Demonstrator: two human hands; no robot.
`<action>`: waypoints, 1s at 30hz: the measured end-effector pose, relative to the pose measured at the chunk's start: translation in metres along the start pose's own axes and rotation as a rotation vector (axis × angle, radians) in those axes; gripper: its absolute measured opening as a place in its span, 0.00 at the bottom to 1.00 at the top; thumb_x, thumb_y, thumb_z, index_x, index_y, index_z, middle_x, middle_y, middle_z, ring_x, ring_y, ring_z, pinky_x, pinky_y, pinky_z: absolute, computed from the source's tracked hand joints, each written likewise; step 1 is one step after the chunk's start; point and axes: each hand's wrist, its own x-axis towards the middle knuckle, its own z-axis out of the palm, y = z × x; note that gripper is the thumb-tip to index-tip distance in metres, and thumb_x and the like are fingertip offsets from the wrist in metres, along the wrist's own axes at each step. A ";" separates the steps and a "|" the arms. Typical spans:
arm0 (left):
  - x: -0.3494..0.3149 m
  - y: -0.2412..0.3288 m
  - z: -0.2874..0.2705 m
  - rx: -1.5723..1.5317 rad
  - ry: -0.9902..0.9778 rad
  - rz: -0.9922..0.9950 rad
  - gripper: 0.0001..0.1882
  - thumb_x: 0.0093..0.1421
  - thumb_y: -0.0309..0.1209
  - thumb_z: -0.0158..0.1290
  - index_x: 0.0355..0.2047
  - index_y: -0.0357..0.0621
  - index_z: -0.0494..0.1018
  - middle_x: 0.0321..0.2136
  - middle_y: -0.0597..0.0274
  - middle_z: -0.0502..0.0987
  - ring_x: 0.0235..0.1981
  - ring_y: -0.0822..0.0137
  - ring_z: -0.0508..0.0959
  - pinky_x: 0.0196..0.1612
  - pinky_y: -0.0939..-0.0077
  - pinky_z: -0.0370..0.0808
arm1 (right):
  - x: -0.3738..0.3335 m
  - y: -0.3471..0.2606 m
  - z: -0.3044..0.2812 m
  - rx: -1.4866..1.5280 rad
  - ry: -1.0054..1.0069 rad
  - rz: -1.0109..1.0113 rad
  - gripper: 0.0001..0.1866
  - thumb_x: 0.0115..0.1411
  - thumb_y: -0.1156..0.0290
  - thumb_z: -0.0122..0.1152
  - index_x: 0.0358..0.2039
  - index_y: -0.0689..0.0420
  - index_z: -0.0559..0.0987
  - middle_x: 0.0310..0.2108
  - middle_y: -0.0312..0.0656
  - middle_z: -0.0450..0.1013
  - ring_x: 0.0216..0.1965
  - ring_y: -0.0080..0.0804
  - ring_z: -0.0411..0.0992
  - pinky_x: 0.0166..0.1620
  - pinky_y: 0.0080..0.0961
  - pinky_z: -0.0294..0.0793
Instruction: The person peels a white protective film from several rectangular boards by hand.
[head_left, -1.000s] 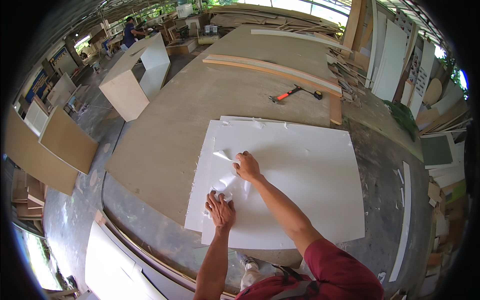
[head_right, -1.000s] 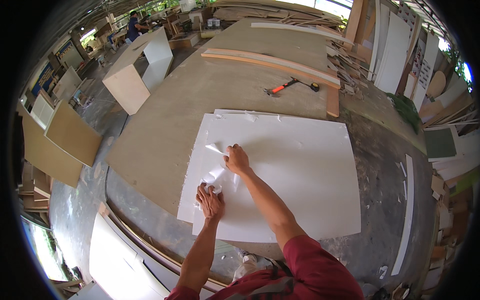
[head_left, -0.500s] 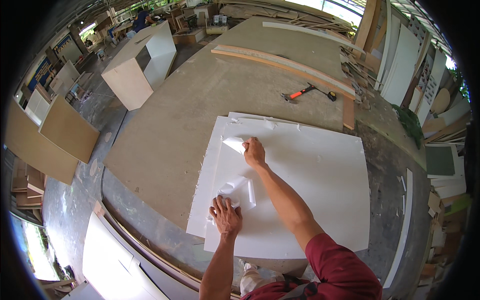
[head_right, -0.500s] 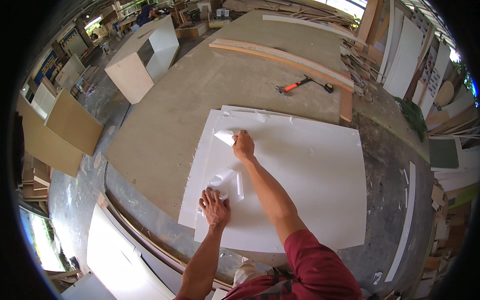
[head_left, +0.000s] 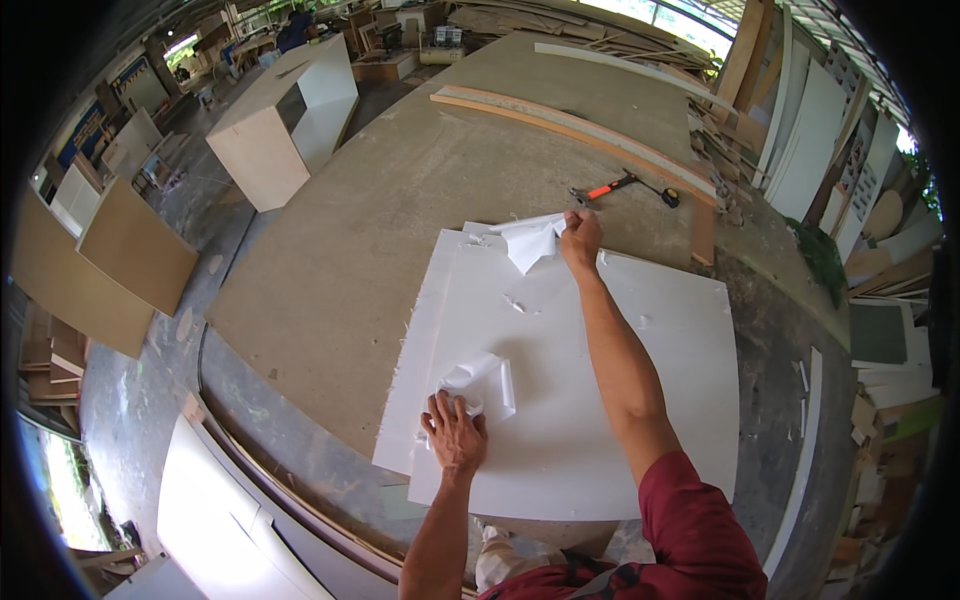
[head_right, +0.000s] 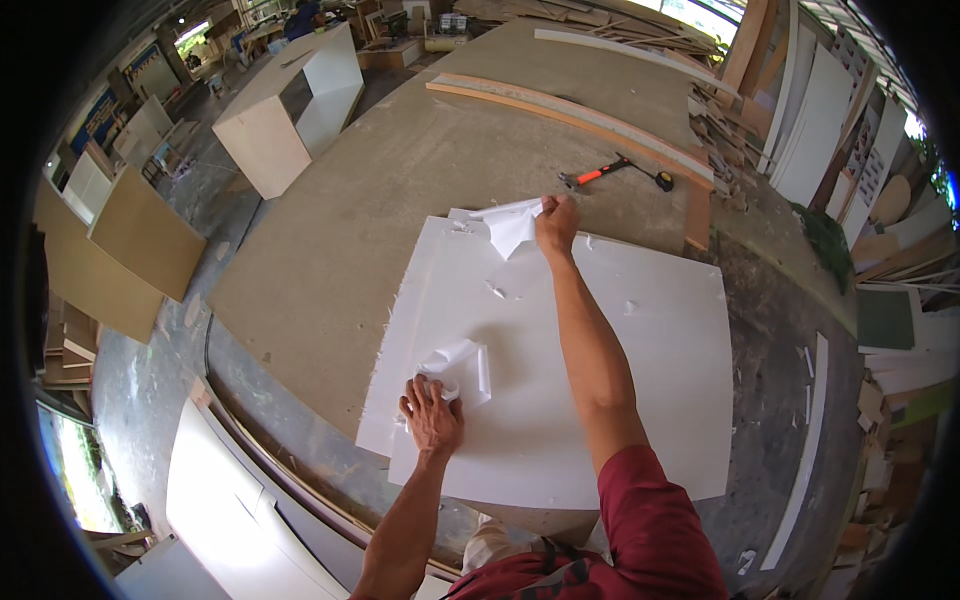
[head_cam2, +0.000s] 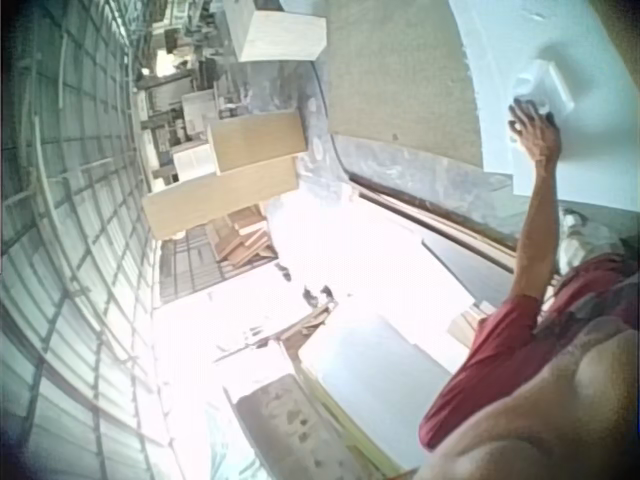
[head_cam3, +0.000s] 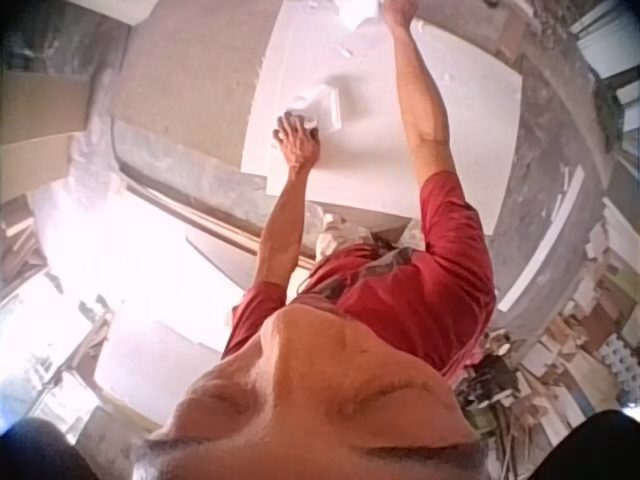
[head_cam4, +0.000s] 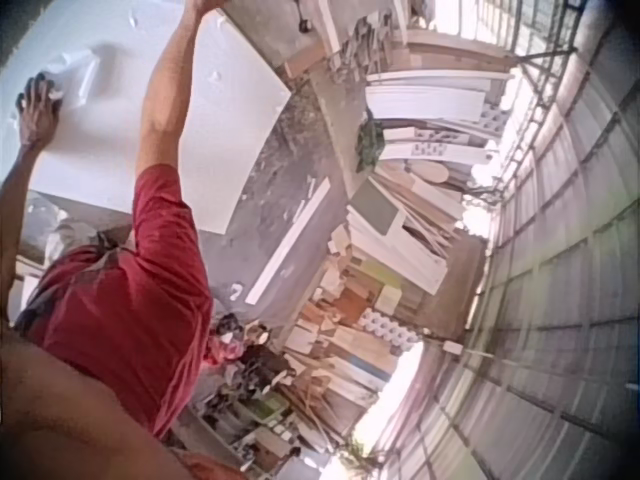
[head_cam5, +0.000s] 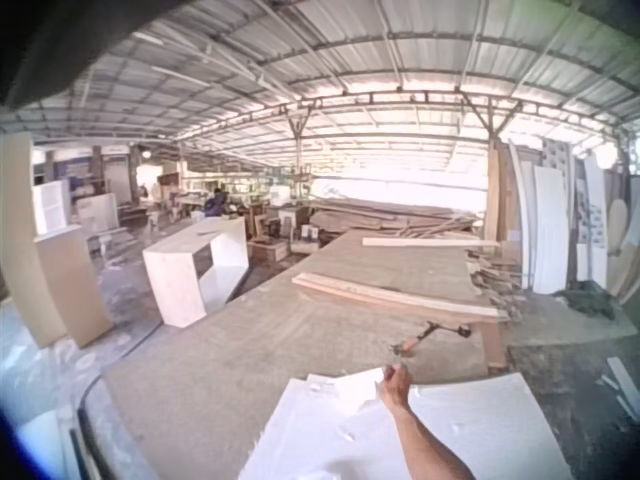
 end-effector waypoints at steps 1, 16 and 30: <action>0.002 0.000 0.002 -0.011 -0.019 -0.011 0.31 0.58 0.38 0.62 0.58 0.40 0.65 0.63 0.44 0.61 0.69 0.44 0.57 0.66 0.41 0.54 | 0.005 0.000 -0.011 0.065 0.061 0.016 0.12 0.67 0.66 0.62 0.38 0.65 0.80 0.33 0.54 0.78 0.40 0.55 0.78 0.44 0.46 0.75; 0.002 0.003 -0.004 -0.014 0.019 0.008 0.44 0.61 0.50 0.55 0.69 0.36 0.56 0.63 0.44 0.61 0.68 0.45 0.57 0.67 0.42 0.53 | -0.080 -0.006 0.041 -0.272 -0.632 -0.021 0.36 0.53 0.52 0.75 0.58 0.54 0.73 0.70 0.53 0.58 0.68 0.51 0.63 0.63 0.44 0.70; -0.001 0.003 -0.004 0.005 0.023 -0.006 0.44 0.59 0.50 0.57 0.68 0.35 0.57 0.62 0.43 0.62 0.68 0.44 0.57 0.67 0.40 0.52 | -0.101 -0.007 0.062 -0.297 -0.614 -0.486 0.40 0.61 0.36 0.60 0.63 0.53 0.73 0.65 0.42 0.61 0.64 0.44 0.62 0.65 0.48 0.59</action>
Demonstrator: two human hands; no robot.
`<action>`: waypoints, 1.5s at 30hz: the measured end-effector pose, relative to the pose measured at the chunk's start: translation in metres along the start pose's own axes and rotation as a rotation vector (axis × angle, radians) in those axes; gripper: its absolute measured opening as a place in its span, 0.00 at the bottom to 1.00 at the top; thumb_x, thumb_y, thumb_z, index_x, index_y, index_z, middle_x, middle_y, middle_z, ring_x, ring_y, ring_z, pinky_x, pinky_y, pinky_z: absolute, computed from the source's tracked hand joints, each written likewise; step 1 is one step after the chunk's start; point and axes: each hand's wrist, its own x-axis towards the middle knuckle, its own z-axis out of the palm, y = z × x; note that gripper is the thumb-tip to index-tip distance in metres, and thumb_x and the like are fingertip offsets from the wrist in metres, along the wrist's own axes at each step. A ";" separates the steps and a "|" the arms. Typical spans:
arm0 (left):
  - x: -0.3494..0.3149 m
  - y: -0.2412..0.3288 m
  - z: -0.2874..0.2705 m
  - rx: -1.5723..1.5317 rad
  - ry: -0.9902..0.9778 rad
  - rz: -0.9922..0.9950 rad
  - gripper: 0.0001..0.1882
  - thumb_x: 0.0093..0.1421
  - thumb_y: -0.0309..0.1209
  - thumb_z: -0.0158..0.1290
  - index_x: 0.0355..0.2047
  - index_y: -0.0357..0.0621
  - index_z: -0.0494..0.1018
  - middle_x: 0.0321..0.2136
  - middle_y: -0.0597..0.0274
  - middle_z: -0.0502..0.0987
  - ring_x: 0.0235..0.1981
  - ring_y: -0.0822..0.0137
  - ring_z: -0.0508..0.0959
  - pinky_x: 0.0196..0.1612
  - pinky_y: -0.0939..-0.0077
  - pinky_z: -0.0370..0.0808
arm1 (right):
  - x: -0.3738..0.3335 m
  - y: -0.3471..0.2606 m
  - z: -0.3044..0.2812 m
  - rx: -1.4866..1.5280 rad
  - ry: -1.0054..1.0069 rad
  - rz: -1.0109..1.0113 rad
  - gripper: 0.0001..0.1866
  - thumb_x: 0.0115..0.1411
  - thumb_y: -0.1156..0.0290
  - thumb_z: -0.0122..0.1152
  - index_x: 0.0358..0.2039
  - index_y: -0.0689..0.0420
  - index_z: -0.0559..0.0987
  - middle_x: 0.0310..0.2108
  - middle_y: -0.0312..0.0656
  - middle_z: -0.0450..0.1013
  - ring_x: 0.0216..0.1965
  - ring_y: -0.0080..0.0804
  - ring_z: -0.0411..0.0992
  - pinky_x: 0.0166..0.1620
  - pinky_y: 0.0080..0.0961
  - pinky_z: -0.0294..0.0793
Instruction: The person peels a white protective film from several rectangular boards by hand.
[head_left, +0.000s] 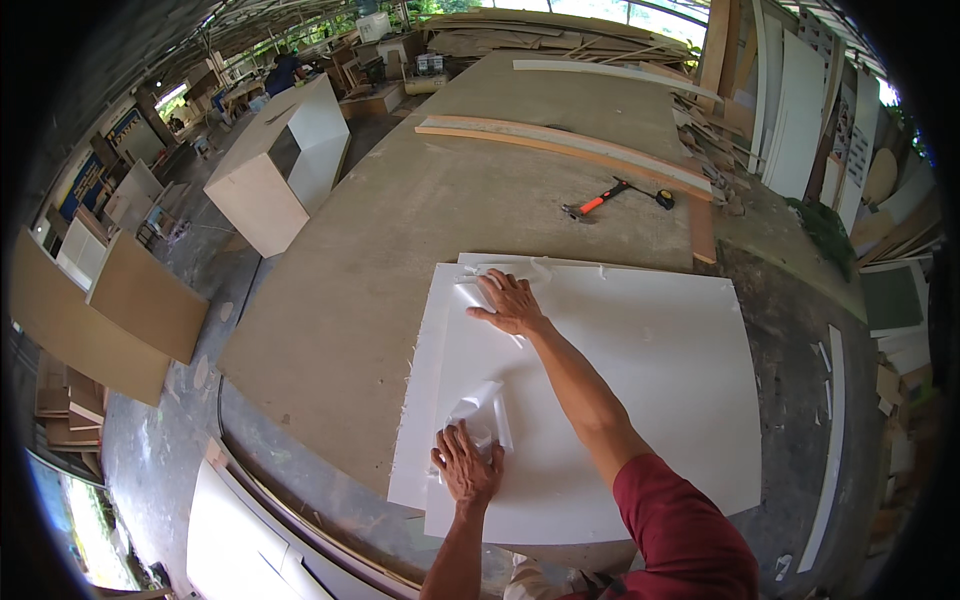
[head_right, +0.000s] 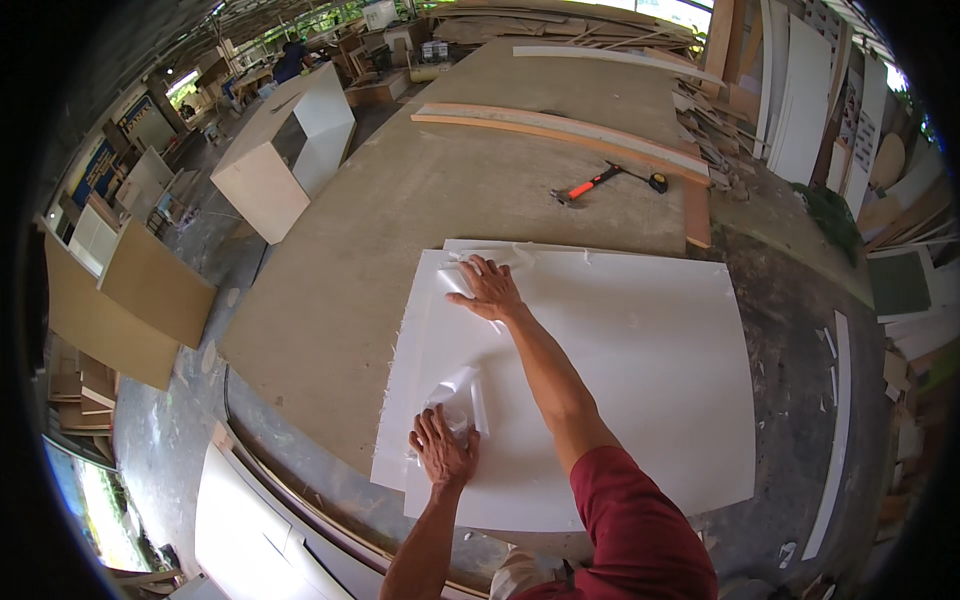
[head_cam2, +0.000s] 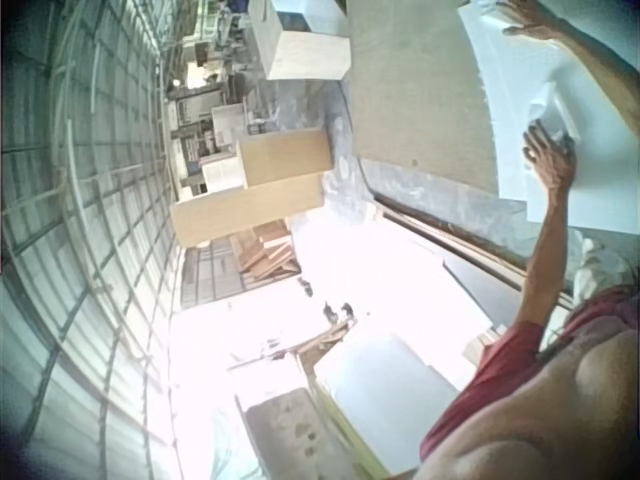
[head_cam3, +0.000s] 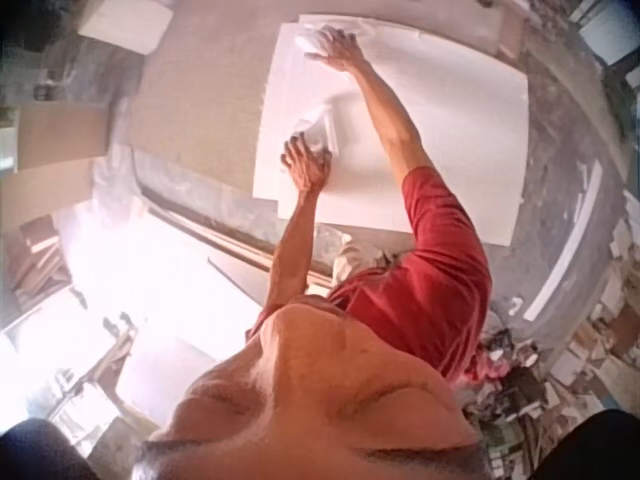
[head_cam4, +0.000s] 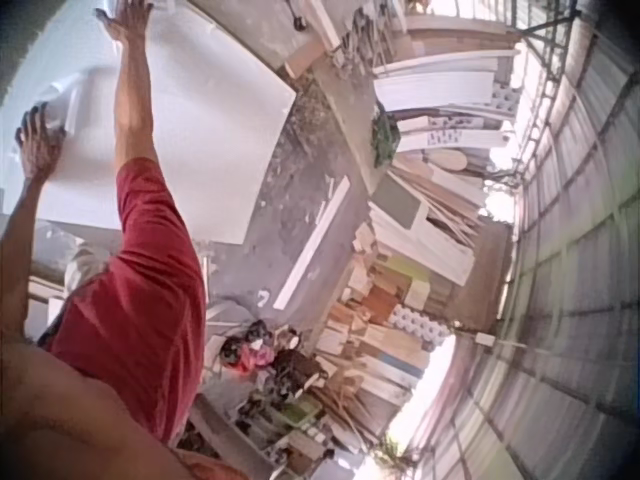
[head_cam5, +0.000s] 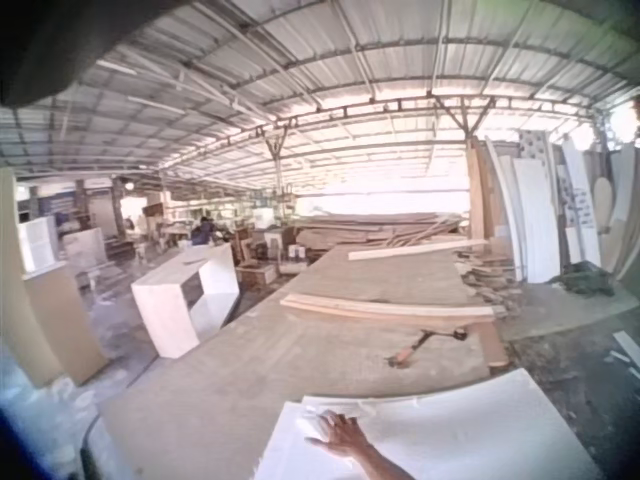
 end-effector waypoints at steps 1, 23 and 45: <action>0.001 -0.002 0.000 0.007 0.006 0.000 0.44 0.59 0.50 0.57 0.68 0.35 0.57 0.62 0.43 0.62 0.68 0.43 0.57 0.67 0.40 0.52 | -0.001 -0.007 0.000 -0.036 -0.063 -0.019 0.39 0.60 0.37 0.61 0.62 0.53 0.74 0.64 0.42 0.62 0.64 0.44 0.62 0.65 0.48 0.59; -0.003 -0.016 0.006 -0.187 0.108 0.156 0.47 0.55 0.56 0.61 0.62 0.33 0.58 0.55 0.39 0.62 0.59 0.41 0.62 0.64 0.41 0.57 | -0.062 0.101 -0.071 0.711 0.892 0.781 0.08 0.60 0.70 0.71 0.31 0.61 0.83 0.25 0.32 0.75 0.26 0.23 0.68 0.30 0.27 0.68; 0.000 -0.009 0.007 -0.186 0.137 0.122 0.22 0.52 0.27 0.62 0.47 0.39 0.70 0.48 0.48 0.70 0.57 0.47 0.68 0.62 0.48 0.60 | -0.062 0.033 -0.051 0.437 0.214 0.275 0.04 0.59 0.74 0.66 0.35 0.60 0.83 0.29 0.41 0.80 0.30 0.31 0.81 0.34 0.28 0.78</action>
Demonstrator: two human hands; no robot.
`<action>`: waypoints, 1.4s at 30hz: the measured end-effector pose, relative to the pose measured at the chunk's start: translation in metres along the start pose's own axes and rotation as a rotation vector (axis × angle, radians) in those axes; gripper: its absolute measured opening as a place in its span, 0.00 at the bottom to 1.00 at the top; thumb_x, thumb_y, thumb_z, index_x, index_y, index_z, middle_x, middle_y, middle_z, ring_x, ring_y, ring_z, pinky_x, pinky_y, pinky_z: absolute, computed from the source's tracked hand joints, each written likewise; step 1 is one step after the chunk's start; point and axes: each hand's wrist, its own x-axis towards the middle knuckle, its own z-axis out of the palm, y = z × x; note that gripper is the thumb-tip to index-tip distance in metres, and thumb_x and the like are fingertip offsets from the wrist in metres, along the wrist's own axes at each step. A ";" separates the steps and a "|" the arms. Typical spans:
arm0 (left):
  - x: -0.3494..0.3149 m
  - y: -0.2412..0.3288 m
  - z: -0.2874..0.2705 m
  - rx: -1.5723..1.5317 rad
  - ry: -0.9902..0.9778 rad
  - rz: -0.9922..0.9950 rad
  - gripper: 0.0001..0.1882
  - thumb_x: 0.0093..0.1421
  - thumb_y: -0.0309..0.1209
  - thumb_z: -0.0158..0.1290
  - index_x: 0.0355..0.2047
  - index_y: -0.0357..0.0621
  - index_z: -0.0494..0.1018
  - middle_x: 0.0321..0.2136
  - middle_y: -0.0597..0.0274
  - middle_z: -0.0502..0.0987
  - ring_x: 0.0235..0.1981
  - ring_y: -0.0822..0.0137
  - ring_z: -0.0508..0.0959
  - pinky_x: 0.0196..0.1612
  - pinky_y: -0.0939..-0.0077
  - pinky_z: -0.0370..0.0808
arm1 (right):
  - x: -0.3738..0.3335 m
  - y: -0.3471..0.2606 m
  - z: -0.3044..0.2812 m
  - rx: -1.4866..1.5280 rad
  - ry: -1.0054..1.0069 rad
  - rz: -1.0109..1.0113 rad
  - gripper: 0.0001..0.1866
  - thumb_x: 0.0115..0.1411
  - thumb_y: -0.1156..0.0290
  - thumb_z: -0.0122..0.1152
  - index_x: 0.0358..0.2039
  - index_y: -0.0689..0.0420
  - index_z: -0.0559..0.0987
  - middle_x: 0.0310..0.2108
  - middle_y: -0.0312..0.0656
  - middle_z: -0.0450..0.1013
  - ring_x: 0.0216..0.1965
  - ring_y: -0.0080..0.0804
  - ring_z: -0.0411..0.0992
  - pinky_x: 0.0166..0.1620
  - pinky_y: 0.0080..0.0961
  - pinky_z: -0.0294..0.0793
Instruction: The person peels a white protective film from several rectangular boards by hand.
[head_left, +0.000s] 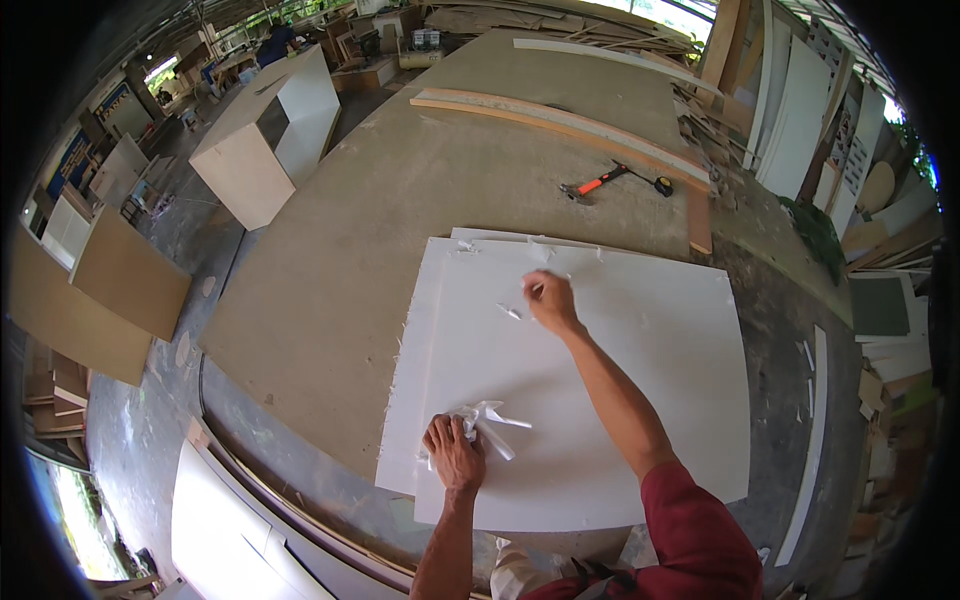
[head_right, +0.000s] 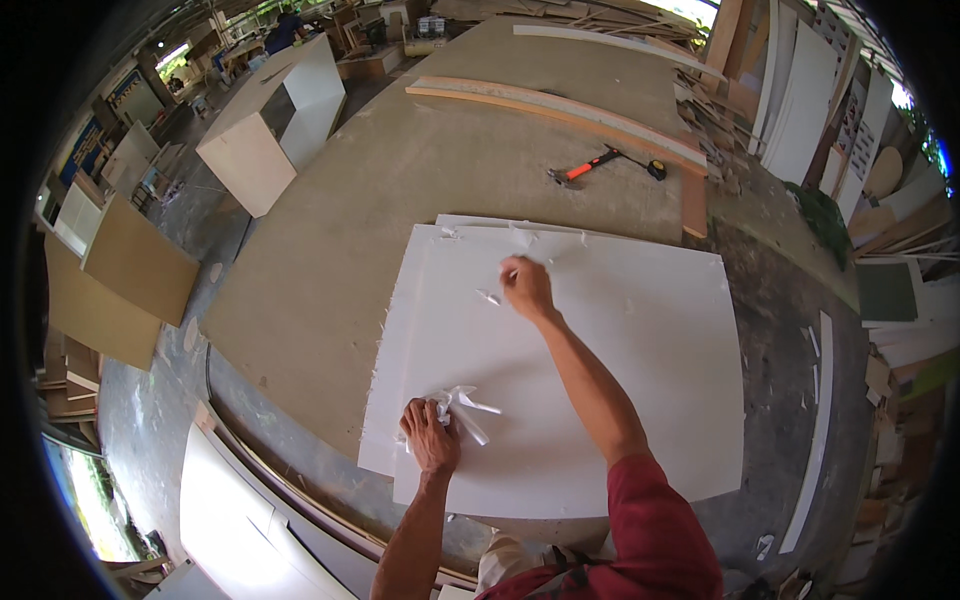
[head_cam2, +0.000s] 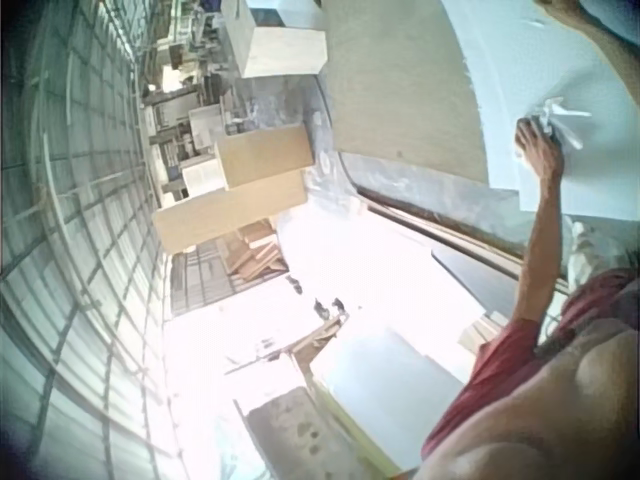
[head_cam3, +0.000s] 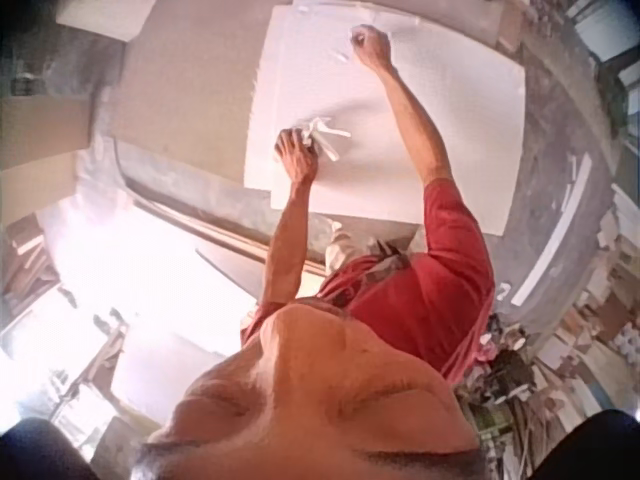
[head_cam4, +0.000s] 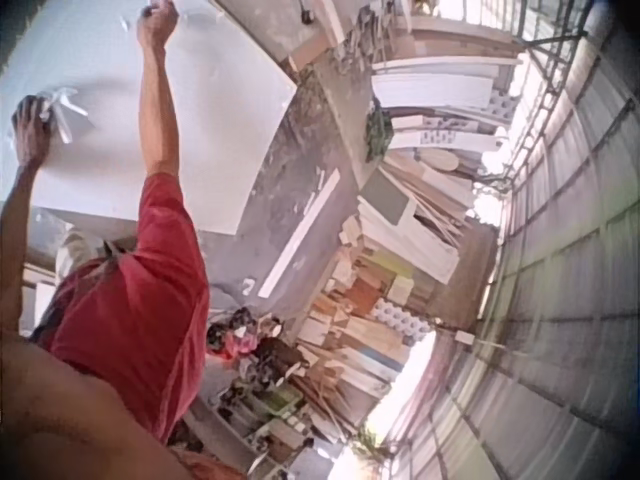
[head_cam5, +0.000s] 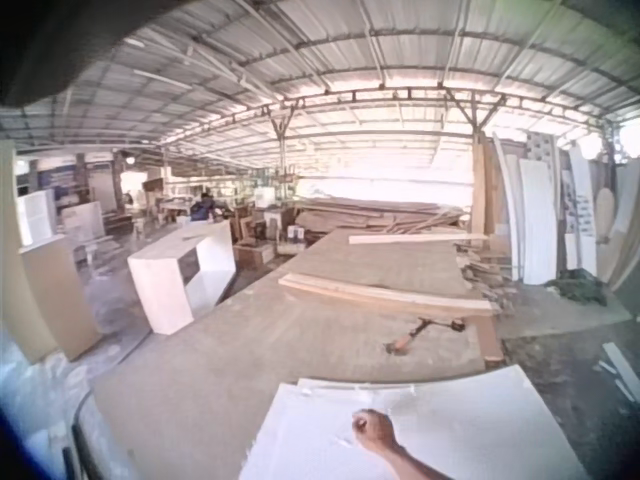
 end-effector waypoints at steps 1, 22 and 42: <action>0.000 0.000 -0.002 0.012 0.004 -0.003 0.22 0.51 0.26 0.62 0.47 0.39 0.69 0.47 0.48 0.70 0.56 0.47 0.68 0.61 0.48 0.61 | 0.024 0.006 -0.001 -0.198 0.172 0.094 0.09 0.56 0.73 0.70 0.38 0.57 0.82 0.37 0.43 0.80 0.33 0.38 0.81 0.39 0.35 0.79; 0.002 -0.002 -0.005 0.100 -0.028 -0.043 0.23 0.51 0.27 0.61 0.47 0.40 0.69 0.47 0.49 0.69 0.57 0.47 0.67 0.62 0.48 0.60 | 0.098 0.055 0.022 -0.873 -0.062 0.173 0.13 0.63 0.71 0.58 0.47 0.59 0.80 0.45 0.53 0.77 0.49 0.46 0.79 0.53 0.47 0.74; 0.002 0.006 -0.007 -0.100 0.128 -0.053 0.30 0.55 0.35 0.63 0.56 0.38 0.67 0.53 0.41 0.66 0.58 0.42 0.65 0.61 0.43 0.60 | -0.100 -0.079 0.028 0.319 -0.850 -0.048 0.09 0.64 0.72 0.67 0.42 0.61 0.83 0.35 0.41 0.82 0.36 0.23 0.77 0.41 0.26 0.76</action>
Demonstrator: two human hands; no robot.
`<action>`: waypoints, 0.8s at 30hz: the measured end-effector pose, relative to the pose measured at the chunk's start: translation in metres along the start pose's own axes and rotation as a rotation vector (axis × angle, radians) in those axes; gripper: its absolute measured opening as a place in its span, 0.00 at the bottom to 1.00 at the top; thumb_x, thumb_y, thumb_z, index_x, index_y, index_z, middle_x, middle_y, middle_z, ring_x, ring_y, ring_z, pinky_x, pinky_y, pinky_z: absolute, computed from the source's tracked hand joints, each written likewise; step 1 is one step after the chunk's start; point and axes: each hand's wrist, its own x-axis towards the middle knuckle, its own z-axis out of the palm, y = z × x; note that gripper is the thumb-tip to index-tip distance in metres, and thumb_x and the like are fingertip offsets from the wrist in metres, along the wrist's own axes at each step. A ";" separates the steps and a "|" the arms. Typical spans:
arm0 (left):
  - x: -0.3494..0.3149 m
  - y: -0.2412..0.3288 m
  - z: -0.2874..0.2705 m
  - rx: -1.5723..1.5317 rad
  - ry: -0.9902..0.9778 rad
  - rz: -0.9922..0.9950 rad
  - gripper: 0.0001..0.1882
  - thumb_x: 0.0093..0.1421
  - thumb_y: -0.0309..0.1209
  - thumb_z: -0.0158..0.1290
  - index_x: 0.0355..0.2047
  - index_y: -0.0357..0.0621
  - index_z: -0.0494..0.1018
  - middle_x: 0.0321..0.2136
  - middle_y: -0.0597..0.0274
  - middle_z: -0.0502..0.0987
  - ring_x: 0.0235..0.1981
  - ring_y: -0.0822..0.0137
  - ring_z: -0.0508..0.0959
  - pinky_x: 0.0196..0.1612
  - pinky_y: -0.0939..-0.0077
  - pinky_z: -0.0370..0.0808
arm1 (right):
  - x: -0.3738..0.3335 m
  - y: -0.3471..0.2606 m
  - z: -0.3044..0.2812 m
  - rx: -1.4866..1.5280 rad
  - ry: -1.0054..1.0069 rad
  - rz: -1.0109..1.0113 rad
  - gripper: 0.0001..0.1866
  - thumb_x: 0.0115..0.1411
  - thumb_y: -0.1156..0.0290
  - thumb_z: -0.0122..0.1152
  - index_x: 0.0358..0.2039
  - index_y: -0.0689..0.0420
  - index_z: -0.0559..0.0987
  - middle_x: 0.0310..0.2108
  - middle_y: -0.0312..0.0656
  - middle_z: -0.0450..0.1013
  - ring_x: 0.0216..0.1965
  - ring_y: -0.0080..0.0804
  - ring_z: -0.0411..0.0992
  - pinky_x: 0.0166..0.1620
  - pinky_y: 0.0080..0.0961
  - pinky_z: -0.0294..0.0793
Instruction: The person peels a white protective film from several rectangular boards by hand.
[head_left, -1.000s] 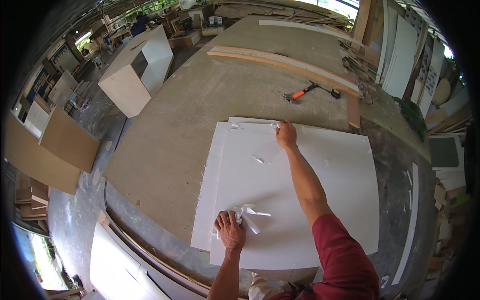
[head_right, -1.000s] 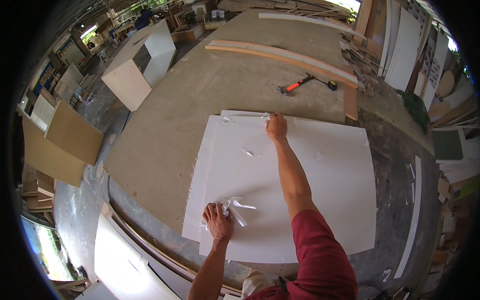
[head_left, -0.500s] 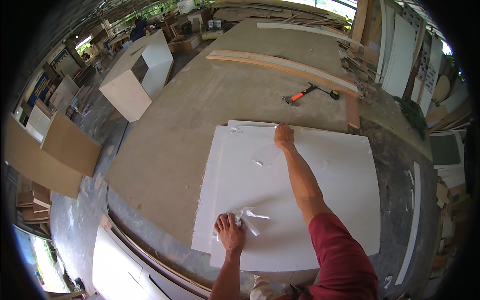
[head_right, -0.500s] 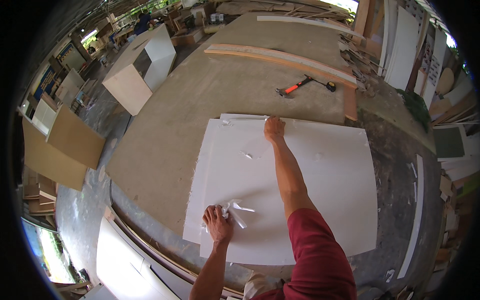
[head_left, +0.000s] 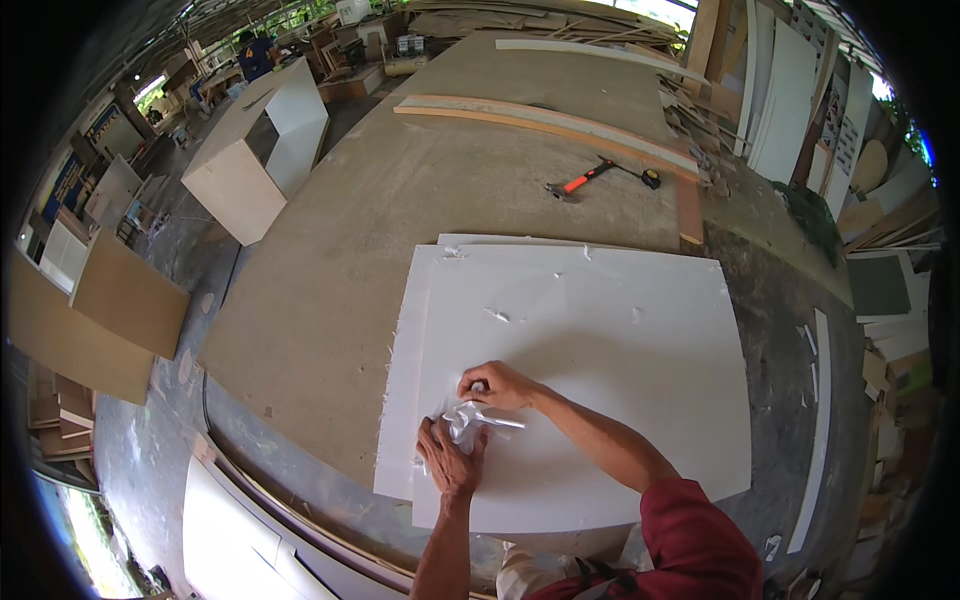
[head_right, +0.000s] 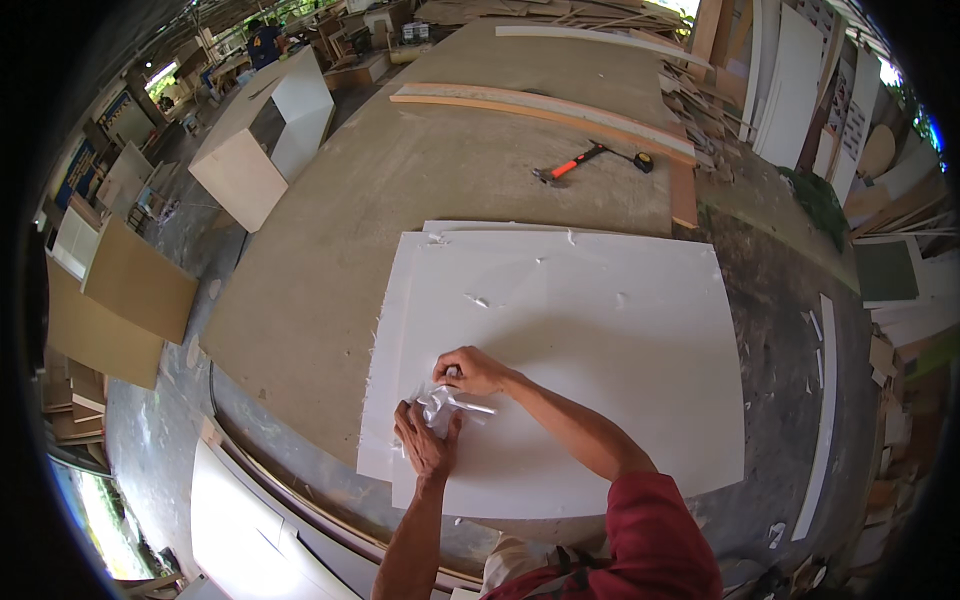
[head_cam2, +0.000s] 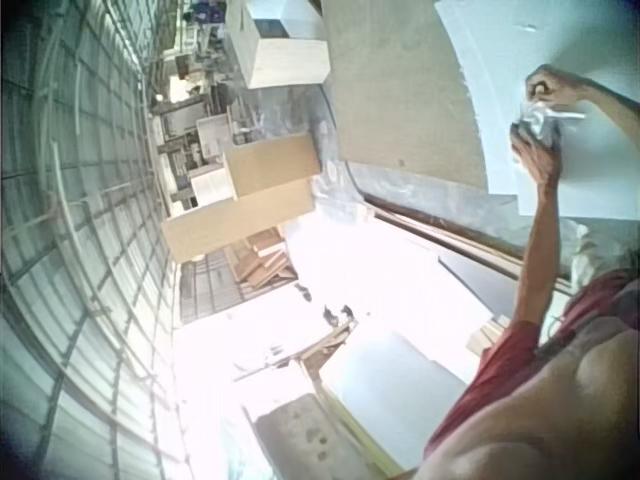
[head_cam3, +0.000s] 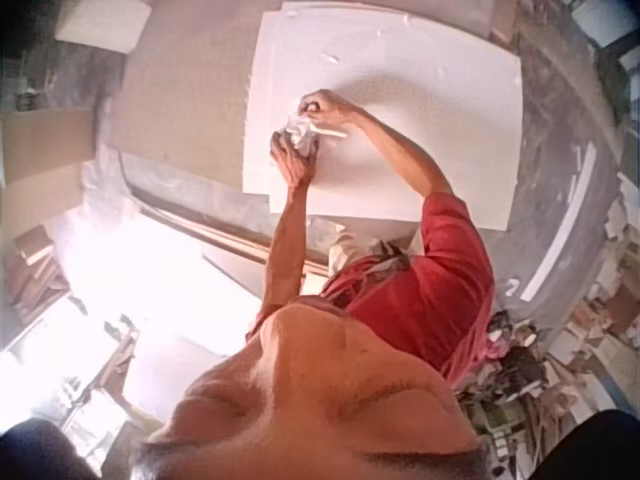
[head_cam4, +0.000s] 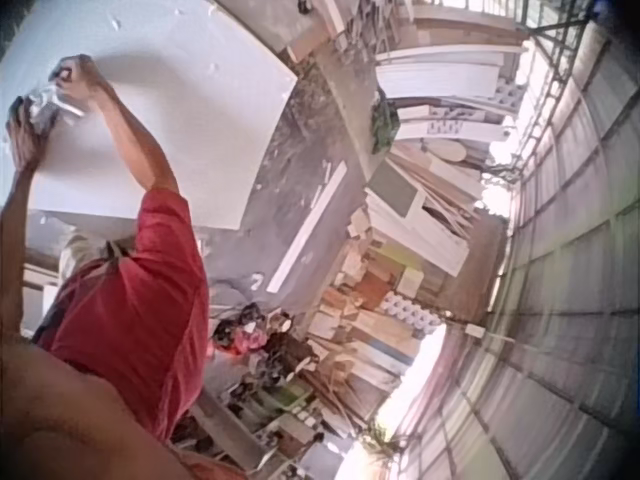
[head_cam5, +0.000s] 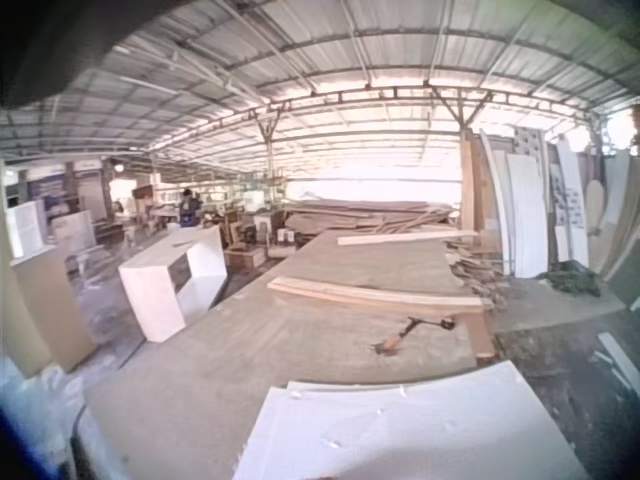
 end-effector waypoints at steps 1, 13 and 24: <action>0.001 0.001 -0.001 -0.032 0.017 0.016 0.31 0.55 0.35 0.63 0.57 0.38 0.67 0.53 0.41 0.66 0.58 0.42 0.65 0.61 0.43 0.60 | -0.002 0.000 0.012 0.023 -0.062 0.032 0.10 0.64 0.73 0.66 0.44 0.61 0.83 0.37 0.41 0.82 0.38 0.24 0.77 0.43 0.26 0.76; -0.004 -0.018 -0.002 0.176 -0.123 0.135 0.26 0.46 0.25 0.62 0.47 0.42 0.70 0.50 0.51 0.70 0.58 0.48 0.68 0.62 0.46 0.60 | -0.014 0.019 -0.053 0.030 0.148 0.242 0.16 0.60 0.76 0.60 0.49 0.61 0.80 0.37 0.44 0.83 0.35 0.31 0.79 0.41 0.29 0.78; -0.001 -0.009 0.000 0.159 -0.141 0.077 0.27 0.45 0.23 0.63 0.47 0.40 0.69 0.51 0.47 0.69 0.58 0.46 0.67 0.62 0.45 0.59 | 0.021 0.109 -0.145 -0.858 1.053 0.522 0.06 0.62 0.69 0.64 0.38 0.54 0.80 0.42 0.44 0.75 0.41 0.46 0.77 0.45 0.45 0.76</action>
